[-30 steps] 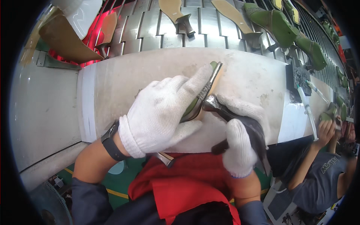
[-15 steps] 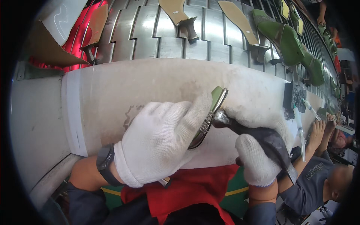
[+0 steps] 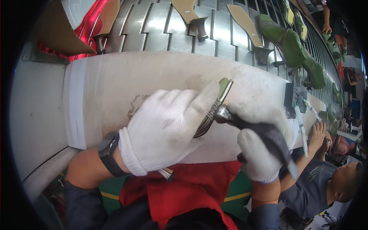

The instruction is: The person attaches soles to shoes on shoe lasts by hand, hammers around the sole edges and heels with a hammer, and places the assembled shoes onto a conveyor belt.

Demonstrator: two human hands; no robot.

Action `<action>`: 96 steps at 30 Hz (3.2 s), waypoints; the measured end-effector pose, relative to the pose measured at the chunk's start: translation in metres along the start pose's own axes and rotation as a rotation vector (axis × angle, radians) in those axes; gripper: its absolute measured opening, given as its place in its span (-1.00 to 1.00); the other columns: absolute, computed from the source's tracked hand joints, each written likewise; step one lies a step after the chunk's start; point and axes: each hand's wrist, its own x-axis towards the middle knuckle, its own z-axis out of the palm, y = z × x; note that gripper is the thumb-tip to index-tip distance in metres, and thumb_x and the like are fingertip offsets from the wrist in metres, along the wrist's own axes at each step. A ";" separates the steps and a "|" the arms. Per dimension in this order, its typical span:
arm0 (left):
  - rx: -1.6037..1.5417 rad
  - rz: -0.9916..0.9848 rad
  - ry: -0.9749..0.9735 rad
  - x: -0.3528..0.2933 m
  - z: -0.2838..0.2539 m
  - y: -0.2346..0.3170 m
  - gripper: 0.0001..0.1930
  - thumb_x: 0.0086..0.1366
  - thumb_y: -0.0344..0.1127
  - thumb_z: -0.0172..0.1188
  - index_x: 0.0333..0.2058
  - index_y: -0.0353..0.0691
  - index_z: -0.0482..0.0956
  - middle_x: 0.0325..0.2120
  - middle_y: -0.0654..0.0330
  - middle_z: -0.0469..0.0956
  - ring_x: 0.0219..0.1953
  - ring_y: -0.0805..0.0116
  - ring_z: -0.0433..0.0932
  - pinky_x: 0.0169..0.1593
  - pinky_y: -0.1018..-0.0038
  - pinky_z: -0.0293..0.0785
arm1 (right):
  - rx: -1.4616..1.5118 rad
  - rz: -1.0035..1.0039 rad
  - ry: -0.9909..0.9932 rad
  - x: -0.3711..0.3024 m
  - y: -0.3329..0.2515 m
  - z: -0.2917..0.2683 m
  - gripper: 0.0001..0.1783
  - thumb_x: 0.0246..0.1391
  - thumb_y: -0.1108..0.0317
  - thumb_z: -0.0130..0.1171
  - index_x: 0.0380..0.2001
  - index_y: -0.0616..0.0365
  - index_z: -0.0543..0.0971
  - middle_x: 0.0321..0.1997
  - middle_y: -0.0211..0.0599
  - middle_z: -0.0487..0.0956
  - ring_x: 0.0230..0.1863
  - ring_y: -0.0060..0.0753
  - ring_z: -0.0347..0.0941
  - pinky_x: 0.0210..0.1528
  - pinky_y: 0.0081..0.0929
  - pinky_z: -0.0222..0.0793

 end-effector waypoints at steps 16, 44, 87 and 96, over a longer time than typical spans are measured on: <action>-0.006 0.038 0.015 -0.012 0.004 -0.009 -0.02 0.12 -0.29 0.52 0.49 -0.41 0.30 -0.07 -0.15 0.63 -0.05 -0.21 0.65 0.08 0.04 0.58 | -0.446 -0.431 0.067 -0.045 0.014 0.057 -0.64 0.08 0.58 0.43 -0.02 0.34 0.64 0.00 0.17 0.73 0.06 0.13 0.75 0.24 -0.09 0.63; -0.311 0.073 0.077 -0.036 -0.011 -0.053 -0.50 0.42 -0.21 0.33 0.23 -0.38 0.60 -0.08 -0.22 0.70 -0.03 -0.28 0.68 0.06 0.05 0.61 | -0.397 -0.284 -0.029 -0.065 0.019 0.106 -0.59 0.02 0.51 0.51 -0.02 0.24 0.68 -0.02 0.12 0.76 -0.04 0.16 0.76 0.09 -0.11 0.68; -0.281 0.251 0.294 -0.023 -0.066 0.074 -0.30 0.13 -0.44 0.48 0.25 -0.31 0.42 0.12 0.01 0.59 0.21 0.10 0.64 0.34 0.24 0.54 | 0.251 -0.330 0.178 -0.063 -0.057 0.041 -0.59 0.42 0.35 0.08 0.16 0.49 0.49 0.21 0.32 0.64 0.22 0.25 0.67 0.31 0.04 0.62; -0.175 0.345 0.407 -0.023 -0.043 0.088 -0.19 -0.05 -0.51 0.58 0.25 -0.35 0.46 0.07 -0.10 0.62 0.10 -0.13 0.71 0.19 0.17 0.63 | -0.058 -0.185 0.201 -0.100 -0.112 0.026 -0.35 0.07 0.16 0.67 0.04 0.35 0.57 0.15 0.18 0.69 0.14 0.00 0.72 0.25 -0.01 0.69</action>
